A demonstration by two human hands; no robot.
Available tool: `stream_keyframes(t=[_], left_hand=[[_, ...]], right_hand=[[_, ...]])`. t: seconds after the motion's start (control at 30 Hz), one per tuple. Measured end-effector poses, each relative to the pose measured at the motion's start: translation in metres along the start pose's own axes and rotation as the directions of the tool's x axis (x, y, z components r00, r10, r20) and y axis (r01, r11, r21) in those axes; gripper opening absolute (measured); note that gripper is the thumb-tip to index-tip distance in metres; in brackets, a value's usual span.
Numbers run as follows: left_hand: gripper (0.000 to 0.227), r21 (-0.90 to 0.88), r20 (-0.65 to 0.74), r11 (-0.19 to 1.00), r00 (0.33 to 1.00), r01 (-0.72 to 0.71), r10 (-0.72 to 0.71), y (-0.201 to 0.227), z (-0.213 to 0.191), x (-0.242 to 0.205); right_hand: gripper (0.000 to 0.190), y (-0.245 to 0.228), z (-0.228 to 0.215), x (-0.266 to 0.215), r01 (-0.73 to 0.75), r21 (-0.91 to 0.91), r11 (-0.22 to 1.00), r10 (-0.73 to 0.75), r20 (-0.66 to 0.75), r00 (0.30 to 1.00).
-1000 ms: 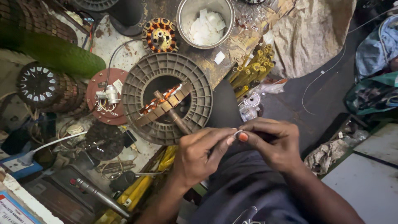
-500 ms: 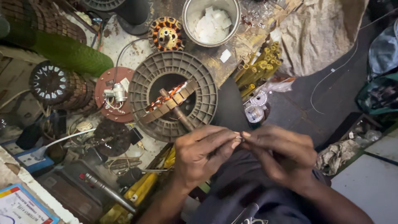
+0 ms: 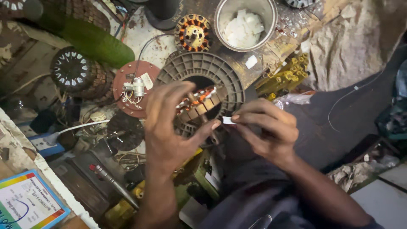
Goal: The person inserts small white insulating pieces into the slots of a motor stator core, one at a time, using both hands. The stator is held in place on a workbench while the person carefully places each piece into the copper-wound slots.
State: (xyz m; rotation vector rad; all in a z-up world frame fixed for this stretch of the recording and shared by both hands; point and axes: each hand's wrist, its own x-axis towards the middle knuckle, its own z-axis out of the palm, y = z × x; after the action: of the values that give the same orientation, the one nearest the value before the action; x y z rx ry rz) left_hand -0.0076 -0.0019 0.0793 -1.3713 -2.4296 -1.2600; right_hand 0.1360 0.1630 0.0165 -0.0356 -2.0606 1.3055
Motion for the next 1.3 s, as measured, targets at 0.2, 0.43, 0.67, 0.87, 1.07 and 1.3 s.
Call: stream_keyframes(t=[0.2, 0.43, 0.67, 0.87, 1.07, 1.3], left_hand=[[0.045, -0.075, 0.062, 0.993, 0.994, 0.096, -0.091, -0.023, 0.012, -0.012], [0.048, -0.106, 0.062, 0.993, 0.997, 0.060, -0.053, -0.034, 0.012, -0.016], [0.047, -0.108, 0.066, 0.993, 0.997, 0.041, -0.034, -0.037, 0.014, -0.017], [0.042, -0.139, 0.067, 0.990, 0.997, 0.040, -0.031, -0.037, 0.016, -0.018], [0.036, -0.111, 0.025, 0.993, 0.999, 0.035, -0.033, -0.036, 0.019, -0.018], [0.032, -0.105, 0.012, 0.994, 0.999, 0.043, -0.042, -0.033, 0.021, -0.018]], right_hand=[[0.026, 0.010, 0.018, 0.015, 0.180, -0.072, 0.981, -0.179, 0.014, 0.984], [0.026, 0.008, 0.021, 0.029, 0.289, -0.240, 0.927, -0.265, 0.130, 0.955], [0.020, 0.005, 0.009, 0.041, 0.302, -0.282, 0.911, -0.234, 0.250, 0.939], [0.019, 0.003, 0.013, 0.042, 0.328, -0.285, 0.901, -0.265, 0.240, 0.934], [0.021, 0.002, 0.018, 0.033, 0.288, -0.280, 0.916, -0.244, 0.182, 0.953], [0.021, 0.005, 0.018, 0.030, 0.287, -0.268, 0.920, -0.252, 0.158, 0.955]])
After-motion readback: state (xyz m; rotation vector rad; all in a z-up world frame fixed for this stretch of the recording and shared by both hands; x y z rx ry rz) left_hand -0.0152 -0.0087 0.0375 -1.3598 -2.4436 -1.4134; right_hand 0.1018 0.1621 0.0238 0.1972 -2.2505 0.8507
